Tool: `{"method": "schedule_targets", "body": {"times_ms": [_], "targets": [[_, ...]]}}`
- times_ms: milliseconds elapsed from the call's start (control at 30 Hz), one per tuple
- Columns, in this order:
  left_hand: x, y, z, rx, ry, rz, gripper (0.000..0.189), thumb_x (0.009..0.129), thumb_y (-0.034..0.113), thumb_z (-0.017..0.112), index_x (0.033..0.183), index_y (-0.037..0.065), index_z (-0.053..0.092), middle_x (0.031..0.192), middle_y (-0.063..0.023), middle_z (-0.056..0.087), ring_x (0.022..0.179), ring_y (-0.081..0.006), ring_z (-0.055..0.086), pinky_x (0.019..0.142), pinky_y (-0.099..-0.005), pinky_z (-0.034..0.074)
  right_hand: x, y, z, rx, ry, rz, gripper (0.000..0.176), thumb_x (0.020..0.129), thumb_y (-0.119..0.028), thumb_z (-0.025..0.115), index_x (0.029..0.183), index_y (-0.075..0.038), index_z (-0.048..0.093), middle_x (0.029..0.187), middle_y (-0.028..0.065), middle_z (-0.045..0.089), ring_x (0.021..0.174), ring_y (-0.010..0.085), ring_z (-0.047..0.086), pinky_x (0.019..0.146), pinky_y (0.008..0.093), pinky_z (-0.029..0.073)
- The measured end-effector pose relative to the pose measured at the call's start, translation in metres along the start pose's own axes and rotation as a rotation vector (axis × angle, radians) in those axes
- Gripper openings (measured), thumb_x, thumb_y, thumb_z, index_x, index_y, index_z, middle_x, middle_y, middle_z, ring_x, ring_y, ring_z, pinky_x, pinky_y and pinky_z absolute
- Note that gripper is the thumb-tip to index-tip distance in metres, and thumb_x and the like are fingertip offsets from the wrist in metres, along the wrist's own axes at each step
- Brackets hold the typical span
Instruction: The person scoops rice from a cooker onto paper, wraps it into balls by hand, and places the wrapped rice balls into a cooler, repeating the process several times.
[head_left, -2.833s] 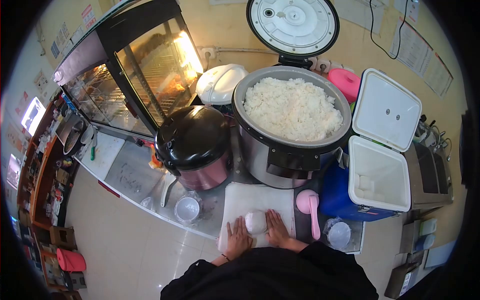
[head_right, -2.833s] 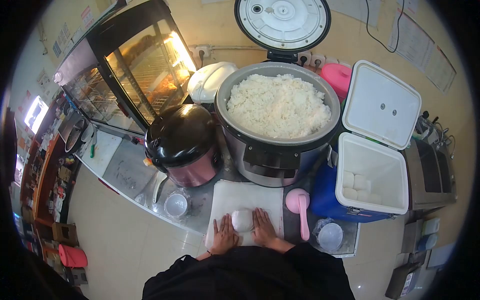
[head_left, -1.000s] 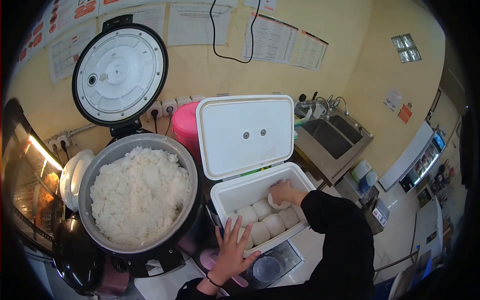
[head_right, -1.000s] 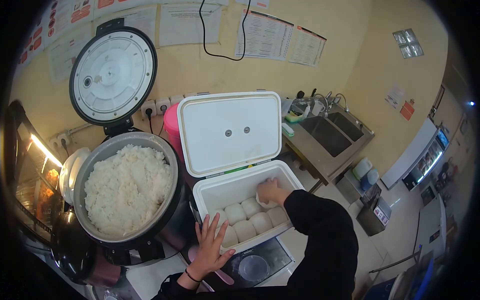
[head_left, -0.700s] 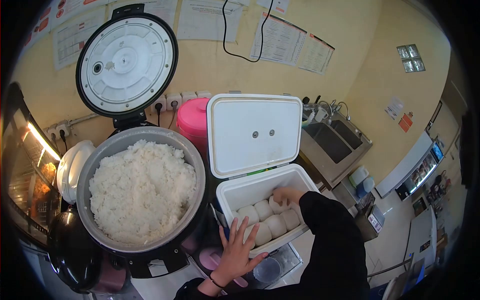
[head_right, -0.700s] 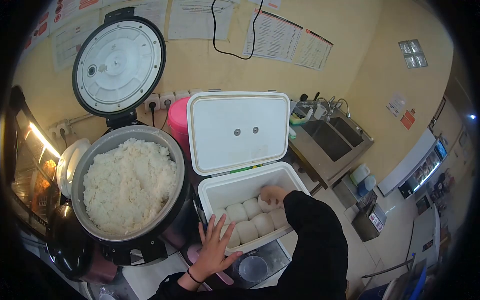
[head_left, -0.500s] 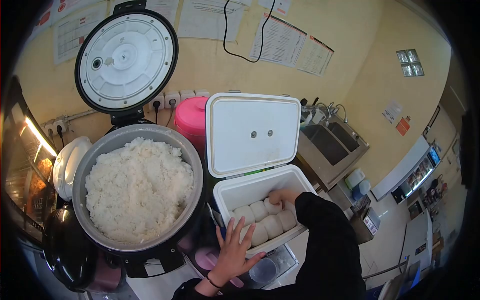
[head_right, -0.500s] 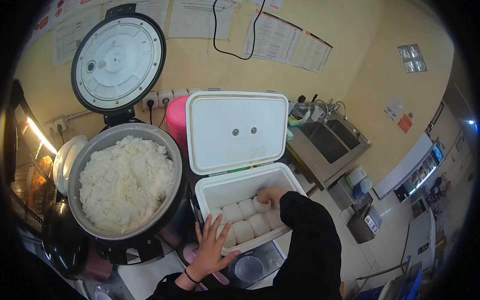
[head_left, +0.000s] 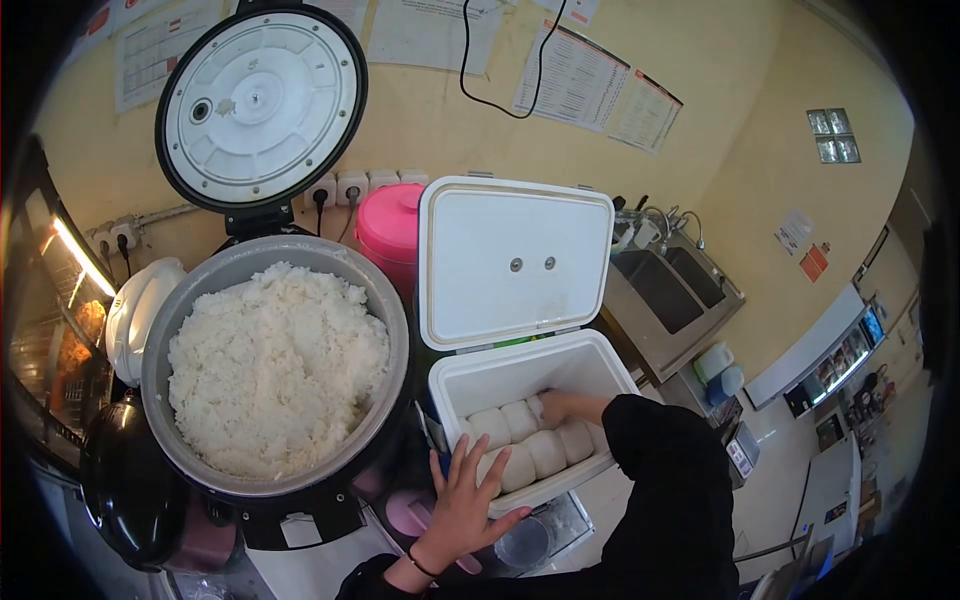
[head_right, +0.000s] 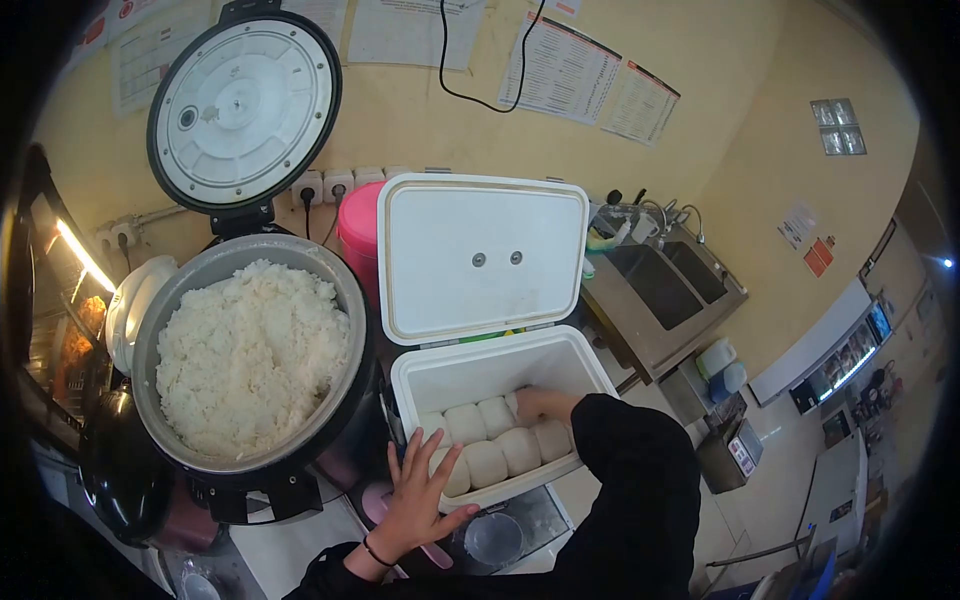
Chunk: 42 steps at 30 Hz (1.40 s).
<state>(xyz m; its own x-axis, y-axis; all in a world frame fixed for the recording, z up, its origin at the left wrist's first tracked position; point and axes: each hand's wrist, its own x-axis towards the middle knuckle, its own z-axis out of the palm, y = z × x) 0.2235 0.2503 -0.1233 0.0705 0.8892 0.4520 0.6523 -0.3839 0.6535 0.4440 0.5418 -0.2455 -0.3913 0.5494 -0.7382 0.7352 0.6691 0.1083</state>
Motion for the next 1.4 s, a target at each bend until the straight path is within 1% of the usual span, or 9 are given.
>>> {"method": "schedule_targets", "body": {"times_ms": [333, 500, 600, 733, 800, 867, 1033, 1333, 1400], "targets": [[-0.002, -0.003, 0.001, -0.017, -0.025, -0.011, 0.071, 0.074, 0.054, 0.051, 0.128, 0.010, 0.036, 0.131, -0.0196, 0.026, 0.125, -0.0392, 0.017, 0.094, -0.0624, 0.005, -0.041, -0.012, -0.014, -0.010, -0.104, -0.169, 0.075, 0.077, -0.019, 0.048, 0.133, 0.006, 0.005, 0.132, 0.0363, 0.014, 0.121, 0.0430, 0.029, 0.098, 0.0416, 0.028], [-0.009, -0.003, -0.012, 0.057, -0.001, -0.007, 0.060, 0.077, 0.043, 0.055, 0.125, 0.010, 0.040, 0.128, -0.0178, 0.032, 0.122, -0.0355, 0.026, 0.095, -0.0583, 0.016, -0.005, 0.036, -0.012, 0.103, -0.040, -0.290, 0.058, 0.072, -0.012, 0.052, 0.125, 0.002, 0.034, 0.126, 0.0218, 0.039, 0.114, 0.0322, 0.042, 0.095, 0.0392, 0.033], [-0.058, -0.025, -0.031, -0.156, 0.136, -0.071, 0.047, 0.075, 0.025, 0.061, 0.117, 0.008, 0.047, 0.125, -0.0161, 0.037, 0.116, -0.0331, 0.036, 0.093, -0.0481, 0.028, -0.173, -0.079, -0.118, 0.399, 0.470, -0.141, 0.030, 0.078, -0.011, 0.052, 0.107, -0.002, 0.050, 0.101, 0.0131, 0.058, 0.087, 0.0265, 0.058, 0.076, 0.0332, 0.046], [-0.196, -0.069, -0.034, 0.011, 0.265, -0.283, 0.033, 0.070, 0.008, 0.061, 0.102, 0.005, 0.054, 0.115, -0.0142, 0.045, 0.106, -0.0301, 0.043, 0.087, -0.0427, 0.035, -0.288, -0.179, -0.079, 0.563, 0.071, -0.945, 0.025, 0.081, -0.016, 0.054, 0.102, -0.003, 0.050, 0.087, 0.0107, 0.059, 0.074, 0.0253, 0.060, 0.065, 0.0331, 0.047], [-0.240, -0.064, -0.049, 0.307, 0.258, -0.468, 0.035, 0.071, 0.010, 0.060, 0.105, 0.004, 0.052, 0.115, -0.0169, 0.044, 0.108, -0.0326, 0.041, 0.089, -0.0431, 0.033, -0.266, -0.242, -0.018, 0.518, 0.068, -0.864, 0.024, 0.082, -0.019, 0.051, 0.103, -0.006, 0.047, 0.080, 0.0147, 0.057, 0.077, 0.0317, 0.057, 0.067, 0.0378, 0.045], [-0.272, -0.061, -0.060, 0.536, 0.263, -0.610, 0.039, 0.073, 0.013, 0.059, 0.108, 0.003, 0.049, 0.116, -0.0199, 0.041, 0.109, -0.0354, 0.039, 0.092, -0.0439, 0.031, -0.203, -0.277, 0.056, 0.345, 0.639, -0.601, 0.039, 0.080, -0.017, 0.052, 0.115, -0.006, 0.039, 0.092, 0.0206, 0.054, 0.084, 0.0364, 0.054, 0.071, 0.0422, 0.043], [-0.332, -0.068, -0.060, 0.509, 0.324, -0.852, 0.052, 0.077, 0.024, 0.057, 0.121, 0.001, 0.039, 0.125, -0.0281, 0.031, 0.116, -0.0417, 0.030, 0.097, -0.0477, 0.023, -0.116, -0.315, 0.115, 0.311, 0.699, -0.009, 0.069, 0.072, -0.012, 0.059, 0.128, -0.001, 0.022, 0.094, 0.0269, 0.051, 0.082, 0.0373, 0.053, 0.074, 0.0441, 0.042], [-0.351, -0.095, -0.052, 0.528, 0.168, -0.773, 0.060, 0.080, 0.043, 0.049, 0.125, 0.006, 0.037, 0.131, -0.0243, 0.029, 0.123, -0.0352, 0.026, 0.100, -0.0516, 0.012, -0.317, -0.281, -0.060, 1.142, 0.673, -0.254, 0.039, 0.085, -0.017, 0.049, 0.115, -0.002, 0.030, 0.084, 0.0196, 0.053, 0.077, 0.0293, 0.057, 0.069, 0.0392, 0.044], [-0.349, -0.093, -0.054, 0.487, 0.128, -0.811, 0.061, 0.080, 0.048, 0.045, 0.127, 0.009, 0.036, 0.134, -0.0186, 0.027, 0.126, -0.0323, 0.022, 0.100, -0.0520, 0.010, -0.280, -0.270, -0.112, 0.542, 1.392, -0.528, 0.026, 0.085, -0.010, 0.045, 0.109, -0.001, 0.040, 0.092, 0.0200, 0.053, 0.082, 0.0370, 0.055, 0.067, 0.0426, 0.043]]}}
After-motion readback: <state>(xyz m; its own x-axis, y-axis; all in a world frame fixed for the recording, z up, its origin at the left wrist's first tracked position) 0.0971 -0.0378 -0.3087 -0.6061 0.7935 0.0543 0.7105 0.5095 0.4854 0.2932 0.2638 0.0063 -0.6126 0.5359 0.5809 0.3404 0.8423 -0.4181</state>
